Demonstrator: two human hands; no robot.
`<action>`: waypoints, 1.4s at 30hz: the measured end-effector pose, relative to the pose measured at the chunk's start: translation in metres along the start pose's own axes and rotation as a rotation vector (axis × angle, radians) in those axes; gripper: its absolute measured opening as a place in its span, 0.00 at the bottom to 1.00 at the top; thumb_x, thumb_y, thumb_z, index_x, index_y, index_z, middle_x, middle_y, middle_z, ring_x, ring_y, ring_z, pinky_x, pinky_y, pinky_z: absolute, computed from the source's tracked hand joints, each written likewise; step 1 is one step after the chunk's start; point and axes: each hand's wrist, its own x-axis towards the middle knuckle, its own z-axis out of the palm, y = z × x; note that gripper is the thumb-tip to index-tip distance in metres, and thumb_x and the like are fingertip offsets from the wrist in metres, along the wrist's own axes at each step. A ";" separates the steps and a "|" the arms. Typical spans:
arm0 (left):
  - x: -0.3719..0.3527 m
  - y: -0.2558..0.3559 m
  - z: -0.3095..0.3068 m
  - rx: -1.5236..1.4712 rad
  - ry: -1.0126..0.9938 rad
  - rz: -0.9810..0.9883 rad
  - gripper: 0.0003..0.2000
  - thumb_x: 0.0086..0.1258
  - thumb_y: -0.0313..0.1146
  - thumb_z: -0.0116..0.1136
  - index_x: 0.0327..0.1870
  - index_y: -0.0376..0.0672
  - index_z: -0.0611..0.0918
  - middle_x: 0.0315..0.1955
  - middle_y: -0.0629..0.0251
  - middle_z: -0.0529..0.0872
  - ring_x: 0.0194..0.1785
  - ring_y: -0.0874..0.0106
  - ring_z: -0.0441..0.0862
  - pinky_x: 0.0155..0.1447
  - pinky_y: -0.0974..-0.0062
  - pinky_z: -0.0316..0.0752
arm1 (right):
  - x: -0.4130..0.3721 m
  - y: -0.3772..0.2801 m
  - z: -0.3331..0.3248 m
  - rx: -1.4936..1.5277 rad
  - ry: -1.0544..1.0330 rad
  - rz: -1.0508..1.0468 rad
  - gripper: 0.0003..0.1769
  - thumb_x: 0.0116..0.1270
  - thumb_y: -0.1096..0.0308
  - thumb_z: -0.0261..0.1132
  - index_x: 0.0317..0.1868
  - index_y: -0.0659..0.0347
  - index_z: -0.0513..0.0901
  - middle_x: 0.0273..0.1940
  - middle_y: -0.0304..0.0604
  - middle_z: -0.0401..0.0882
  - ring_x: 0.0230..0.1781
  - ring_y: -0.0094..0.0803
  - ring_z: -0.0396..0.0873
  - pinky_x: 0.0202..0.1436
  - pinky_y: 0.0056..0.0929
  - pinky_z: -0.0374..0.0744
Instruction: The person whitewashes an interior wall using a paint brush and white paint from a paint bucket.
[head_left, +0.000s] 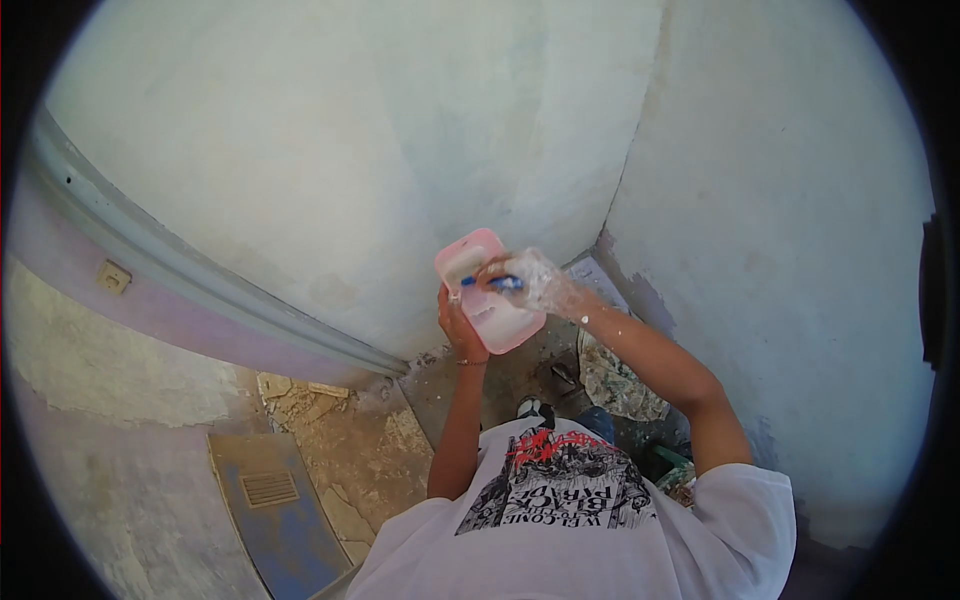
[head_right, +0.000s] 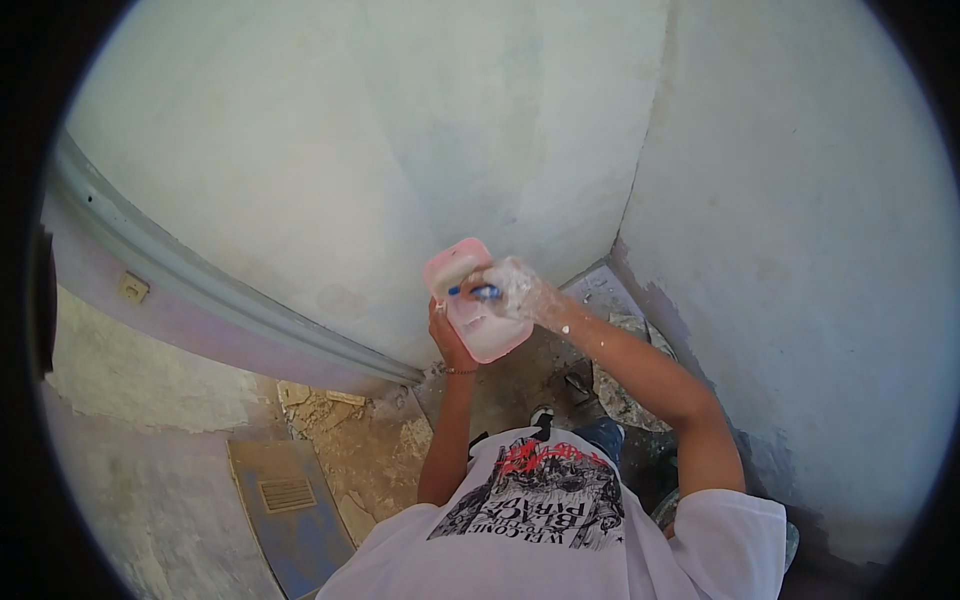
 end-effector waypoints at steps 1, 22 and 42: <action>0.003 -0.002 -0.005 -0.100 -0.023 -0.038 0.26 0.81 0.40 0.49 0.72 0.32 0.71 0.59 0.53 0.82 0.57 0.64 0.84 0.62 0.65 0.81 | -0.006 -0.003 0.001 -0.004 -0.001 0.000 0.10 0.60 0.78 0.72 0.43 0.63 0.88 0.45 0.47 0.91 0.44 0.45 0.90 0.51 0.37 0.87; 0.011 -0.019 -0.033 0.093 0.071 -0.027 0.22 0.79 0.35 0.52 0.67 0.29 0.75 0.54 0.56 0.84 0.55 0.70 0.83 0.60 0.69 0.79 | -0.021 -0.009 -0.010 0.098 -0.305 0.214 0.09 0.57 0.77 0.69 0.39 0.61 0.89 0.33 0.47 0.89 0.31 0.41 0.85 0.39 0.35 0.83; 0.024 -0.001 -0.013 0.040 -0.319 -0.350 0.21 0.81 0.39 0.50 0.63 0.29 0.78 0.51 0.59 0.85 0.55 0.73 0.82 0.61 0.70 0.78 | -0.003 -0.006 -0.039 0.341 -0.611 0.438 0.06 0.63 0.74 0.75 0.41 0.63 0.91 0.35 0.38 0.90 0.37 0.26 0.83 0.44 0.32 0.81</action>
